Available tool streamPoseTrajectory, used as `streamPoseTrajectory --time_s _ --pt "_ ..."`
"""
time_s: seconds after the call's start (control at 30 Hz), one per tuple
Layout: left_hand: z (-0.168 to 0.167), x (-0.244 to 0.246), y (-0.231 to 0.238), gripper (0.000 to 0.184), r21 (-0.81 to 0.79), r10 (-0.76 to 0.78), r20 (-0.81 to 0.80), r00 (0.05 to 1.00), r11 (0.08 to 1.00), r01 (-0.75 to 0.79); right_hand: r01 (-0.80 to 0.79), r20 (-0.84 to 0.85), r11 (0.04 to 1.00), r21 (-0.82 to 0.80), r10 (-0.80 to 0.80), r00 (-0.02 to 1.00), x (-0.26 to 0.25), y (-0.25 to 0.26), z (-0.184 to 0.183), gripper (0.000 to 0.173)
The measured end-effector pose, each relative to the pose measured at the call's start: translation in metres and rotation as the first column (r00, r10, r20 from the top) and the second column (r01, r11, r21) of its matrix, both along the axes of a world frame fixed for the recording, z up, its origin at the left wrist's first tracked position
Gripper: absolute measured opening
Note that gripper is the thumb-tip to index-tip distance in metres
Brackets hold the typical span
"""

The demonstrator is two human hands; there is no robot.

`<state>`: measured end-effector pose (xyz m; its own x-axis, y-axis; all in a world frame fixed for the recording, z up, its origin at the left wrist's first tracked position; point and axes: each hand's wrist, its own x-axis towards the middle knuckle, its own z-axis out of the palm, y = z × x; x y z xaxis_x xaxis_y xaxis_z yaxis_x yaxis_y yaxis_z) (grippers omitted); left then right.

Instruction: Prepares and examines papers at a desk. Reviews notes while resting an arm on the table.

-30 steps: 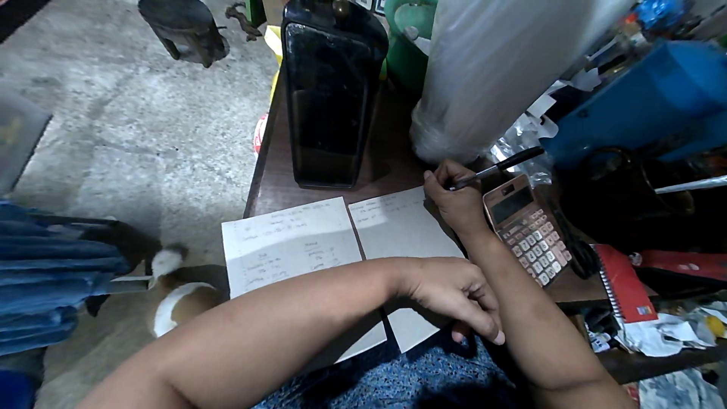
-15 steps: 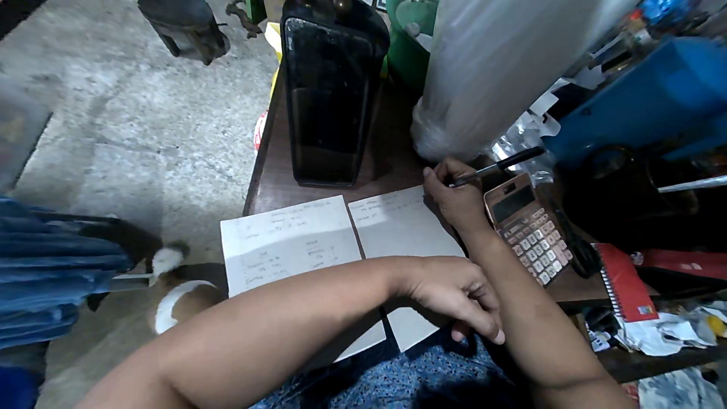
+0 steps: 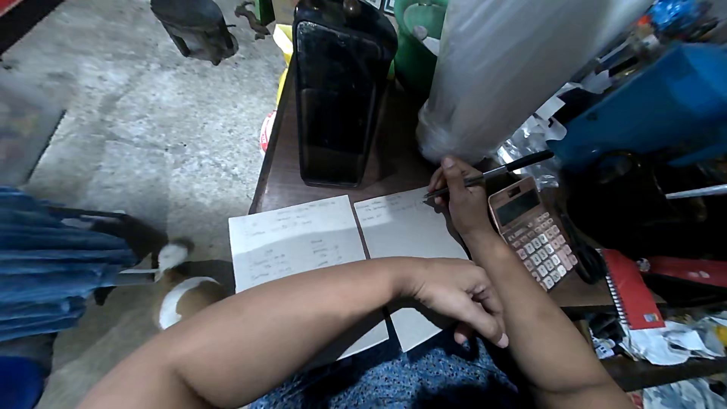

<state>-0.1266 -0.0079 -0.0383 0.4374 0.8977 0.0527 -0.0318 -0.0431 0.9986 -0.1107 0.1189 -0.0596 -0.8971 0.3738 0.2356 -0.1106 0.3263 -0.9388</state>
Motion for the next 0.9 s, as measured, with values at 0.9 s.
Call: streamPoseTrajectory --time_s 0.9 --pt "0.06 0.043 0.011 0.022 0.222 0.06 -0.429 0.902 0.974 0.041 0.014 0.031 0.98 -0.197 -0.007 0.999 -0.001 0.001 -0.001 0.055"
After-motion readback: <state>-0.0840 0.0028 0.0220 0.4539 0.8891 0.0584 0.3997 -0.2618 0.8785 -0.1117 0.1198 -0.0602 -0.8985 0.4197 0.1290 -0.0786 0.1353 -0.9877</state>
